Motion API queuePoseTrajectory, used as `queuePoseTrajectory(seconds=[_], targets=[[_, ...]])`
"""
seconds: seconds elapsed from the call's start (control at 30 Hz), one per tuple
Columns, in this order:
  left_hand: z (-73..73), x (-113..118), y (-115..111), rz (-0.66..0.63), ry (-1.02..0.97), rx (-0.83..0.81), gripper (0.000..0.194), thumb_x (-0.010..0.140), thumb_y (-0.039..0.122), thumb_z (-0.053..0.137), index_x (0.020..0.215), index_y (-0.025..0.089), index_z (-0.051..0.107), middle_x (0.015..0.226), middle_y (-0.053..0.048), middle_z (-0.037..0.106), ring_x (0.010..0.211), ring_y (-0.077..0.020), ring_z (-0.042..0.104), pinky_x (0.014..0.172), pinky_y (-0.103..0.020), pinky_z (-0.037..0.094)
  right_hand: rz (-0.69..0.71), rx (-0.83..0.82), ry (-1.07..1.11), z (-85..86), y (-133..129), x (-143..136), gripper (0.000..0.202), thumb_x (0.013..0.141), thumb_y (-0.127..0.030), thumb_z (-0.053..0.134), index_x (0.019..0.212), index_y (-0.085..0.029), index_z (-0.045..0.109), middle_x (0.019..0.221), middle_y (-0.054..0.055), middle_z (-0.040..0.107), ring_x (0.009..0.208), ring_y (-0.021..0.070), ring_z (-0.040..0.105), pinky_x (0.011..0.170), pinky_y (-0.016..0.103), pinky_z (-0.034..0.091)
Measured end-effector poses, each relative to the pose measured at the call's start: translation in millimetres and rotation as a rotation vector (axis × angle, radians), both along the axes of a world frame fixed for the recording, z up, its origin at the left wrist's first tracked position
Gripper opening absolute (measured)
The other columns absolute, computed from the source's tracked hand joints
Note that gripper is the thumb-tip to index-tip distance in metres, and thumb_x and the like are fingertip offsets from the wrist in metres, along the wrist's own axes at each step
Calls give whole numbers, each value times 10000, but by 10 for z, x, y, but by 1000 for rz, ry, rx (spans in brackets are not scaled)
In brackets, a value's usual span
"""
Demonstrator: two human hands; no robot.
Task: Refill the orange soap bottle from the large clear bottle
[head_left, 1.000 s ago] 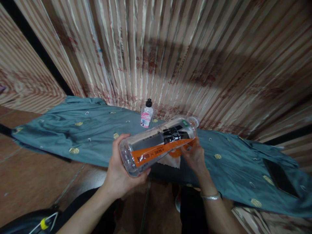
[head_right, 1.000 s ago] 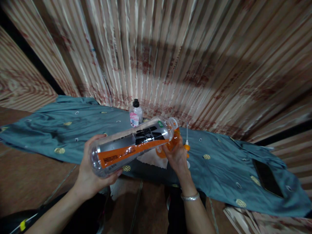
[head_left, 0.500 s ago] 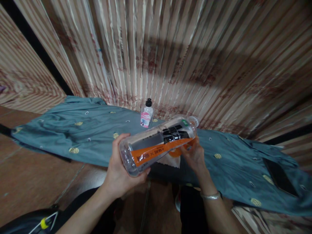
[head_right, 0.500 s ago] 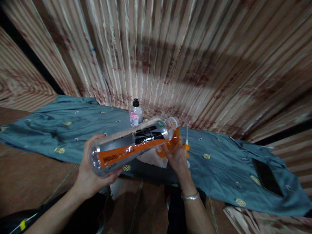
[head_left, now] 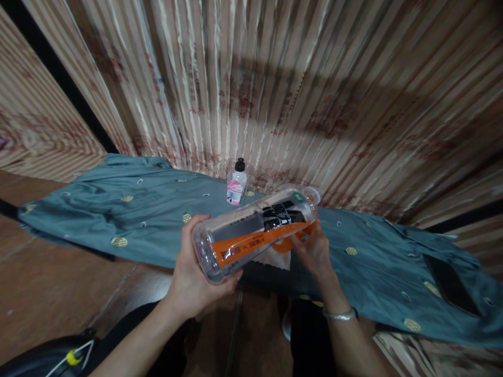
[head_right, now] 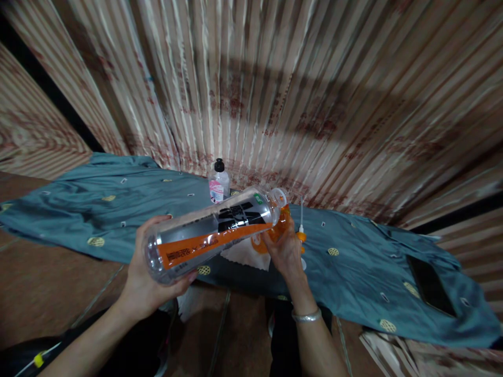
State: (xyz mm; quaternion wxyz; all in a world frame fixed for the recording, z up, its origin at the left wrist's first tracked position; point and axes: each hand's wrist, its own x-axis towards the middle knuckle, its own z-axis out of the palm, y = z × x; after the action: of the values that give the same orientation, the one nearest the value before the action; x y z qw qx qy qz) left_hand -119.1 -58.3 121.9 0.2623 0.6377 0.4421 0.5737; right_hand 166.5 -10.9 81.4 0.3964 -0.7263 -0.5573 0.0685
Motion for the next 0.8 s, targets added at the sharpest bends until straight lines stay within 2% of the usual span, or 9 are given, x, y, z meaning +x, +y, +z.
queuePoseTrajectory(seconds=[0.3,0.57,0.7,0.8], targets=[[90,0,5,1,16,-21,862,633,315,845,1380,312,413,1028,-3,696,823,-275,760,714,-432,675,21,3,-2,-25,7,29,672,781,-560,734,1301,-163,584,1047,181,795,945,392,789,861,538,627],[48,-5,-4,3,1,-28,874,651,319,834,1417,349,414,1047,0,689,846,-280,748,736,-444,675,21,25,-19,-10,0,8,687,801,-560,720,1331,-144,586,1054,180,805,962,381,795,867,528,623],[92,-5,8,23,17,-28,883,610,328,855,1382,322,424,1078,-15,684,874,-289,750,768,-462,672,13,-3,-14,-9,-1,10,690,796,-536,740,1340,-145,578,1038,178,802,936,388,793,864,539,621],[101,-7,8,10,11,-41,883,635,339,862,1397,303,418,1085,-22,686,885,-279,752,781,-450,667,18,13,-14,-23,-3,14,691,805,-550,735,1349,-154,577,1056,178,798,959,387,790,876,522,625]])
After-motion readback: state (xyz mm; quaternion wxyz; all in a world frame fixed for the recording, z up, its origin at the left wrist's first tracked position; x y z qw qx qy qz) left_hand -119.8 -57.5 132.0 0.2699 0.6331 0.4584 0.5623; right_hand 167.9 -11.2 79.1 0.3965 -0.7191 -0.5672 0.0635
